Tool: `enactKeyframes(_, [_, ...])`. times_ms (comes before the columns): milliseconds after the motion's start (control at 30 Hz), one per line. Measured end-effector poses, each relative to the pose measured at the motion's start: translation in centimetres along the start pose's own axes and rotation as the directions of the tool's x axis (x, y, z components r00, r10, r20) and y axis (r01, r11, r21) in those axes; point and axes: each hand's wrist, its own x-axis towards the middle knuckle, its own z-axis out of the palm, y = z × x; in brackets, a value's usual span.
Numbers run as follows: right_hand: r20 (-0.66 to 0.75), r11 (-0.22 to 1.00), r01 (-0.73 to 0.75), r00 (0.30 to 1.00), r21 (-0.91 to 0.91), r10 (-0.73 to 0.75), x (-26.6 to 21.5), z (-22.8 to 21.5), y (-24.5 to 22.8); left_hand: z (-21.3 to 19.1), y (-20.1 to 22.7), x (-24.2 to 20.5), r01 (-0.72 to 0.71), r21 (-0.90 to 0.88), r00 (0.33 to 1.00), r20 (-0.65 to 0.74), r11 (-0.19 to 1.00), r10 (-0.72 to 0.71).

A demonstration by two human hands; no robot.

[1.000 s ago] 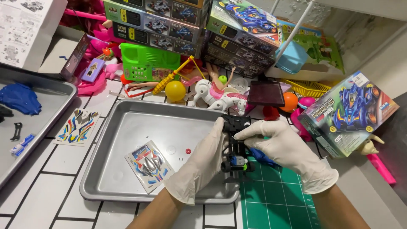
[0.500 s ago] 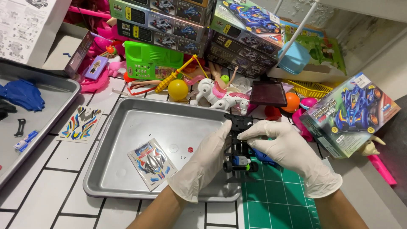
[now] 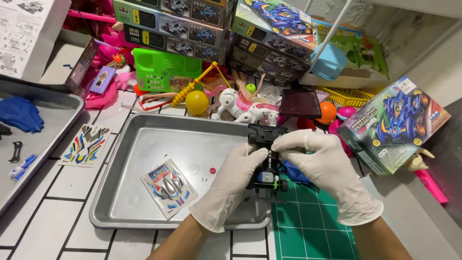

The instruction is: The person assembles a blue toy car chassis on a green cutting mat. They insert two batteries into the chassis, attach the blue body shell, and then use a red screwdriver to tighten the wheels onto the vehicle.

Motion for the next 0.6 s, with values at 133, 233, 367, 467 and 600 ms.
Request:
enactKeyframes(133, [-0.183, 0.977, -0.147, 0.968, 0.154, 0.174, -1.1, -0.6, -1.3, 0.6, 2.3, -2.3, 0.003, -0.032, 1.000, -0.022, 0.999, -0.004])
enactKeyframes(233, [-0.160, 0.927, -0.257, 0.938, 0.274, 0.308, -1.1, -0.1, 0.5, 0.3, 1.6, -1.6, 0.006, -0.033, 0.999, -0.034, 0.999, -0.007])
enactKeyframes(367, [-0.115, 0.878, -0.336, 0.912, 0.340, 0.394, -1.1, 0.4, 0.0, 0.3, 0.9, -1.0, 0.008, -0.014, 0.998, -0.070, 1.000, -0.009])
enactKeyframes(467, [-0.163, 0.889, -0.270, 0.923, 0.370, 0.348, -1.0, 1.6, 1.6, 0.5, 1.5, -1.4, 0.011, -0.006, 0.997, -0.079, 1.000, -0.011])
enactKeyframes(600, [-0.169, 0.896, -0.221, 0.938, 0.386, 0.304, -0.6, 2.1, 2.2, 0.5, 0.6, -0.5, -0.001, 0.005, 0.997, -0.081, 1.000, 0.002])
